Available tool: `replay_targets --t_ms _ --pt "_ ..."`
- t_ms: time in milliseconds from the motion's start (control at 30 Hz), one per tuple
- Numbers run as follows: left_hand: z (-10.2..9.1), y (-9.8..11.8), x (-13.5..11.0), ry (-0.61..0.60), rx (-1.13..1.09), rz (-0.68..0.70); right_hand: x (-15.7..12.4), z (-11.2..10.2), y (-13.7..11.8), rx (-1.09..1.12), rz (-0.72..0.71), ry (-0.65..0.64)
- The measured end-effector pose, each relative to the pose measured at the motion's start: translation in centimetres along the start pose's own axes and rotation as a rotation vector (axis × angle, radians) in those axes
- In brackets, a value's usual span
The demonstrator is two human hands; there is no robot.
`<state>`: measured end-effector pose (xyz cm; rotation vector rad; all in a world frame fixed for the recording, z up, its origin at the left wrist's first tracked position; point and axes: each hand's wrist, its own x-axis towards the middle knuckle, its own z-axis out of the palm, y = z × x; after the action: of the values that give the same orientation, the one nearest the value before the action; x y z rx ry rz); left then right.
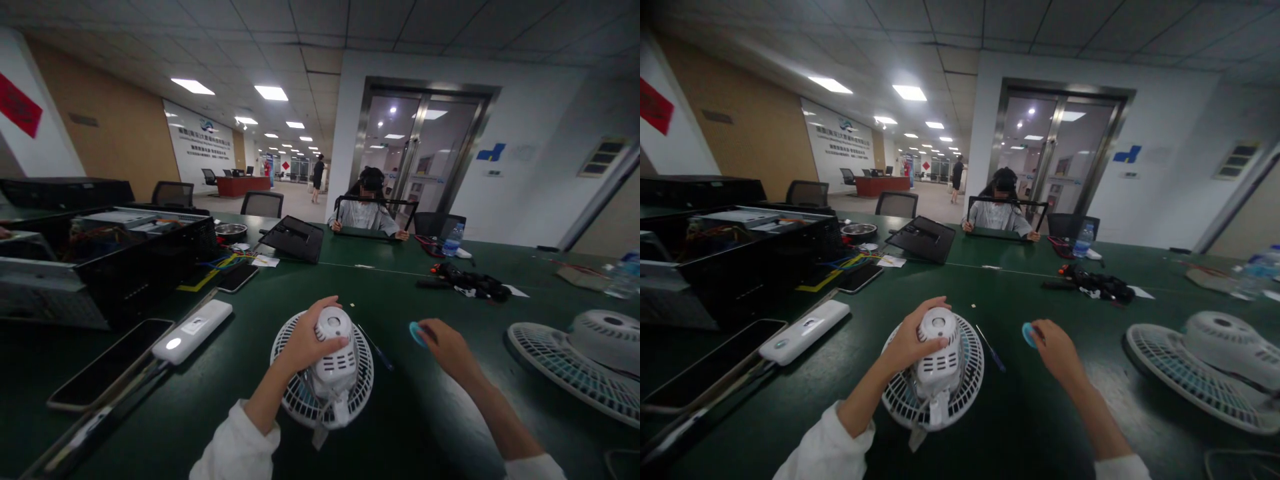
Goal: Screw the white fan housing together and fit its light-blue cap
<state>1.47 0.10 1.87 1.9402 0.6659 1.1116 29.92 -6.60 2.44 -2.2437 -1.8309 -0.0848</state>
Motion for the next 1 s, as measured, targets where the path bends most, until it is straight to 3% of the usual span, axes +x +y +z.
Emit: replay_targets --t_ms 67,133,200,333,733,1000 --pt "0.0 0.0 0.0 0.002 -0.036 -0.021 0.2 -1.9 -3.6 0.089 -0.159 0.013" --pt "0.0 0.1 0.0 -0.001 -0.06 -0.035 0.3 -3.7 -7.5 0.292 -0.457 0.07" --pt "0.0 0.1 -0.1 -0.001 -0.059 -0.062 0.3 -5.0 -11.0 0.325 -0.701 0.077" --pt "0.1 -0.3 0.0 0.013 -0.053 -0.074 0.6 -5.9 -15.2 0.14 -0.84 -0.003" --pt "0.5 -0.2 0.1 0.04 -0.069 0.046 1.8 -7.1 -16.0 -0.113 -0.996 -0.141" --pt "0.6 -0.6 0.0 0.056 -0.046 0.012 2.0 -8.0 -16.5 -0.115 -1.02 -0.223"
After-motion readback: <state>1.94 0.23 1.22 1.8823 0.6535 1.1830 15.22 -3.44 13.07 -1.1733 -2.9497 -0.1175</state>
